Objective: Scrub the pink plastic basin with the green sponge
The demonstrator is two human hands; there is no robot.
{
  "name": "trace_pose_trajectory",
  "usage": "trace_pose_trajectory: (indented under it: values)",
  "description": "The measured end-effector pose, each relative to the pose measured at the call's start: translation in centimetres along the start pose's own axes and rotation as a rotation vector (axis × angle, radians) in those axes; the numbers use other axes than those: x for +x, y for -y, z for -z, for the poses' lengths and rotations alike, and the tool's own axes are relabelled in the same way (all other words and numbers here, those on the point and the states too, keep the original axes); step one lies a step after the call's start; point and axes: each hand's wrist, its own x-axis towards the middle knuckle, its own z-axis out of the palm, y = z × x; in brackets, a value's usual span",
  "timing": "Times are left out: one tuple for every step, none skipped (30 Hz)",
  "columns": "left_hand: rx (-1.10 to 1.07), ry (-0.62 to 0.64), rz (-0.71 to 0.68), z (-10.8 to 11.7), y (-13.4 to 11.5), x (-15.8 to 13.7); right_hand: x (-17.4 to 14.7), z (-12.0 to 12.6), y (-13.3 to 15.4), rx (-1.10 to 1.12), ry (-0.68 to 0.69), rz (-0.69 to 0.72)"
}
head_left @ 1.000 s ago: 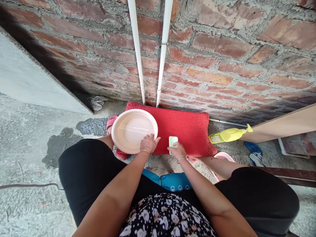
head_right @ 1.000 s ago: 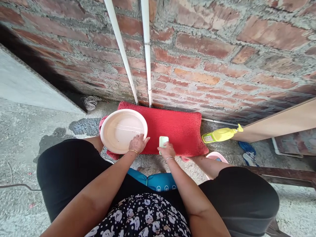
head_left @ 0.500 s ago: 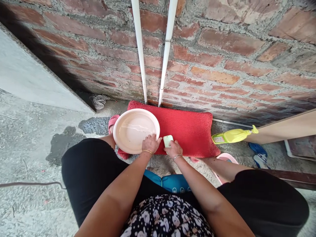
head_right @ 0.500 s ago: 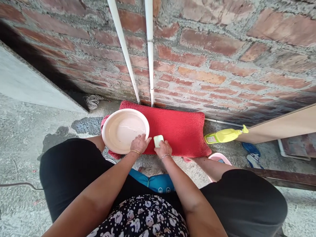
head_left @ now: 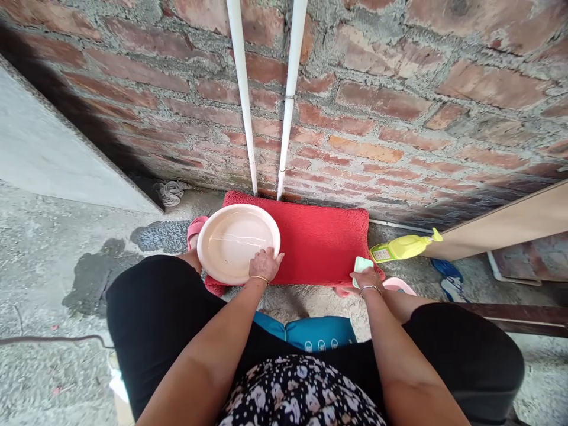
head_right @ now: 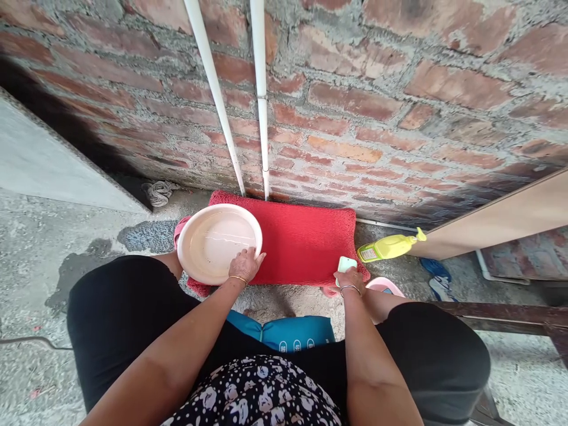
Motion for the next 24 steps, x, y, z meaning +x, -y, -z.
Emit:
trace_pose_trajectory:
  values:
    - [0.000, -0.003, -0.002, 0.0, 0.0, 0.0, 0.1, 0.4, -0.2, 0.001, 0.013, -0.039]
    - [0.002, -0.005, -0.004, -0.1, 0.0, 0.0, 0.0, 0.8, -0.2, -0.002, 0.036, -0.072]
    - [0.004, -0.004, -0.004, -0.1, 0.0, 0.0, -0.2, 1.1, 0.0, 0.000, 0.066, -0.079]
    - [0.006, -0.004, -0.003, -0.2, 0.1, 0.0, -0.5, 1.2, 0.6, 0.013, 0.078, -0.044]
    - [0.008, -0.005, -0.004, -0.2, 0.1, 0.0, -1.1, 1.2, 1.4, 0.027, 0.085, 0.011]
    - [0.011, -0.006, -0.004, -0.2, 0.1, 0.0, -1.8, 1.0, 2.6, 0.040, 0.089, 0.076]
    - [0.014, -0.006, -0.006, -0.2, 0.1, 0.1, -2.7, 0.5, 4.0, 0.049, 0.092, 0.149]
    - [0.016, -0.007, -0.008, -0.2, 0.1, 0.1, -3.8, -0.2, 5.6, 0.052, 0.090, 0.217]
    - [0.017, -0.006, -0.009, -0.2, 0.1, 0.1, -4.9, -1.1, 7.3, 0.054, 0.099, 0.270]
    - [0.019, -0.004, -0.009, -0.1, 0.0, 0.1, -6.1, -2.1, 9.0, 0.035, 0.112, 0.350]
    - [0.022, -0.004, -0.011, -0.1, 0.0, 0.1, -7.4, -3.1, 10.8, 0.020, 0.131, 0.430]
    - [0.025, -0.004, -0.011, 0.0, 0.0, 0.1, -8.6, -4.0, 12.4, 0.000, 0.162, 0.501]
    - [0.030, -0.003, -0.011, 0.1, 0.0, 0.1, -9.6, -4.9, 13.9, -0.017, 0.175, 0.578]
    - [0.036, 0.001, -0.009, 0.2, -0.1, 0.0, -10.6, -5.6, 15.2, -0.035, 0.183, 0.652]
    - [0.041, 0.007, -0.008, 0.3, -0.1, 0.0, -11.3, -6.1, 16.3, -0.056, 0.183, 0.723]
    - [0.044, 0.015, -0.006, 0.3, -0.1, 0.0, -11.8, -6.5, 17.2, -0.076, 0.176, 0.788]
    - [0.047, 0.021, -0.003, 0.4, -0.2, 0.0, -12.1, -6.7, 17.8, -0.095, 0.168, 0.839]
    - [0.048, 0.023, 0.001, 0.4, -0.2, 0.0, -12.1, -6.8, 18.1, -0.110, 0.160, 0.872]
    - [0.049, 0.022, 0.002, 0.4, -0.3, 0.0, -11.9, -6.7, 18.1, -0.117, 0.155, 0.883]
    - [0.051, 0.017, 0.003, 0.4, -0.3, 0.0, -11.3, -6.5, 17.9, -0.117, 0.151, 0.875]
    - [0.052, 0.010, 0.003, 0.4, -0.3, 0.0, -10.6, -6.3, 17.5, -0.111, 0.145, 0.848]
    - [0.053, 0.004, 0.003, 0.3, -0.4, 0.0, -9.6, -5.9, 16.8, -0.101, 0.137, 0.808]
    - [0.055, 0.002, 0.003, 0.3, -0.4, 0.0, -8.4, -5.5, 15.9, -0.086, 0.129, 0.757]
    - [0.056, 0.003, 0.004, 0.2, -0.4, 0.0, -7.1, -5.1, 14.8, -0.067, 0.120, 0.696]
